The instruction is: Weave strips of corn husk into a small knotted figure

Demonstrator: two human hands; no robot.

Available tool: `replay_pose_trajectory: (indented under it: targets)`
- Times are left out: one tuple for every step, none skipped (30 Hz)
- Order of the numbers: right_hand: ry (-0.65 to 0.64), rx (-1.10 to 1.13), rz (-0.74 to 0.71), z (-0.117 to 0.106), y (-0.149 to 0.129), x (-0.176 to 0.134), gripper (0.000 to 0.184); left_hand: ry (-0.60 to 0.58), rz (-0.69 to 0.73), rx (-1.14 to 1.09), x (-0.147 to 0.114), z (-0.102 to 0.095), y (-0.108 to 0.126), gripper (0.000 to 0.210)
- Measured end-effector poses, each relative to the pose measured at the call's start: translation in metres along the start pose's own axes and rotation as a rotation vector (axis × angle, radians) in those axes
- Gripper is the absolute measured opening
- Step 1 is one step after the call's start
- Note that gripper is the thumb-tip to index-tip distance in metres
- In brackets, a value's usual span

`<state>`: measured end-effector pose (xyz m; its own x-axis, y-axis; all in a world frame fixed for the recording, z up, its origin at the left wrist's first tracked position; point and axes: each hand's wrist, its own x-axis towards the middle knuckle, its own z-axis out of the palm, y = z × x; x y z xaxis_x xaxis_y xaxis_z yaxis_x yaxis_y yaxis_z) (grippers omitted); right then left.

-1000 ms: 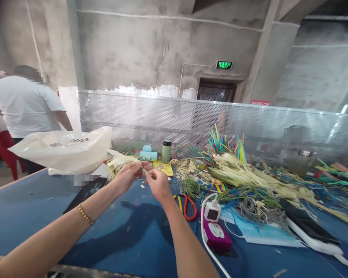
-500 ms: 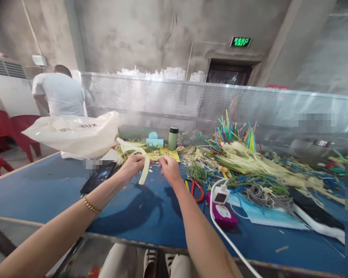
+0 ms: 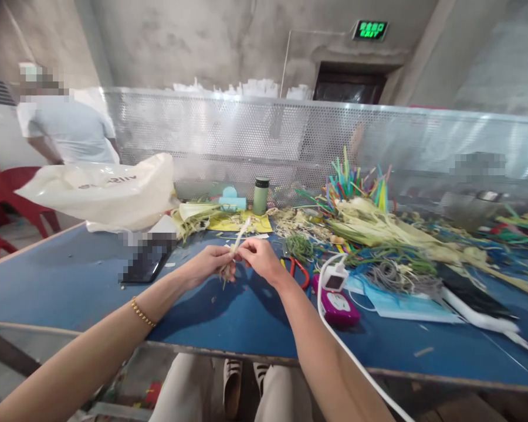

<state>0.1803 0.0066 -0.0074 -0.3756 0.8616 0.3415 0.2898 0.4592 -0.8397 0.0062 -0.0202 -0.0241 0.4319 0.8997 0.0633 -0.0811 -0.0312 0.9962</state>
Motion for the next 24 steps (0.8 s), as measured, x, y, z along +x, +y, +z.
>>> replay_pose_trajectory:
  targets:
    - [-0.017,-0.002,-0.013,-0.001,0.000,-0.001,0.019,-0.012,-0.016,-0.023,0.001,-0.003,0.000,0.036]
    - [-0.027,-0.002,-0.023,-0.002,-0.001,-0.002,0.019,-0.023,-0.028,-0.037,0.001,-0.007,-0.001,0.037]
    - [-0.041,-0.001,-0.020,-0.002,-0.001,-0.003,0.018,-0.032,-0.039,-0.043,0.002,-0.010,-0.001,0.036]
    - [-0.047,0.006,-0.005,-0.003,-0.002,-0.004,0.016,-0.030,-0.045,-0.039,0.003,-0.012,-0.001,0.036]
    - [-0.042,0.027,0.020,-0.005,-0.002,-0.005,0.014,-0.012,-0.044,-0.028,0.005,-0.014,-0.002,0.035]
    - [-0.030,0.068,0.051,-0.006,-0.002,-0.005,0.013,0.015,-0.040,-0.014,0.006,-0.015,-0.002,0.033]
    - [-0.014,0.137,0.085,-0.008,-0.002,-0.005,0.013,0.048,-0.032,-0.008,0.008,-0.015,-0.003,0.032]
    - [0.006,0.229,0.116,-0.010,-0.002,-0.005,0.014,0.081,-0.020,-0.013,0.009,-0.014,-0.003,0.031]
    - [0.030,0.335,0.142,-0.012,-0.003,-0.005,0.015,0.107,-0.008,-0.027,0.011,-0.013,-0.003,0.029]
    - [0.054,0.443,0.162,-0.014,-0.003,-0.005,0.016,0.124,0.002,-0.052,0.012,-0.011,-0.002,0.028]
    - [0.075,0.542,0.177,-0.016,-0.004,-0.004,0.016,0.130,0.009,-0.081,0.013,-0.010,-0.002,0.026]
    - [0.095,0.622,0.187,-0.018,-0.005,-0.004,0.017,0.132,0.012,-0.112,0.013,-0.008,-0.001,0.024]
    - [0.113,0.682,0.191,-0.020,-0.006,-0.003,0.018,0.133,0.013,-0.142,0.014,-0.006,0.000,0.021]
    - [0.126,0.729,0.189,-0.022,-0.008,-0.003,0.018,0.139,0.011,-0.168,0.014,-0.005,0.001,0.019]
    - [0.137,0.771,0.184,-0.024,-0.009,-0.002,0.018,0.156,0.009,-0.191,0.014,-0.005,0.001,0.016]
    - [0.152,0.815,0.173,-0.026,-0.010,-0.002,0.018,0.181,0.007,-0.209,0.014,-0.004,0.002,0.014]
    - [0.178,0.864,0.158,-0.029,-0.011,-0.002,0.018,0.211,0.007,-0.224,0.013,-0.005,0.002,0.013]
    - [0.221,0.920,0.137,-0.033,-0.012,-0.002,0.018,0.239,0.010,-0.241,0.013,-0.006,0.003,0.012]
    - [0.280,0.979,0.113,-0.036,-0.011,-0.001,0.019,0.262,0.014,-0.261,0.012,-0.007,0.003,0.011]
    - [0.353,1.030,0.092,-0.039,-0.011,-0.001,0.018,0.280,0.019,-0.284,0.012,-0.009,0.003,0.010]
    - [0.435,1.060,0.078,-0.042,-0.010,-0.001,0.017,0.291,0.023,-0.309,0.012,-0.011,0.002,0.010]
    - [0.520,1.058,0.073,-0.043,-0.009,-0.002,0.016,0.296,0.028,-0.334,0.012,-0.012,0.002,0.009]
    - [0.589,1.017,0.080,-0.043,-0.008,-0.002,0.017,0.300,0.034,-0.352,0.012,-0.013,0.002,0.010]
    - [0.620,0.934,0.098,-0.040,-0.007,-0.003,0.019,0.305,0.041,-0.360,0.011,-0.014,0.002,0.011]
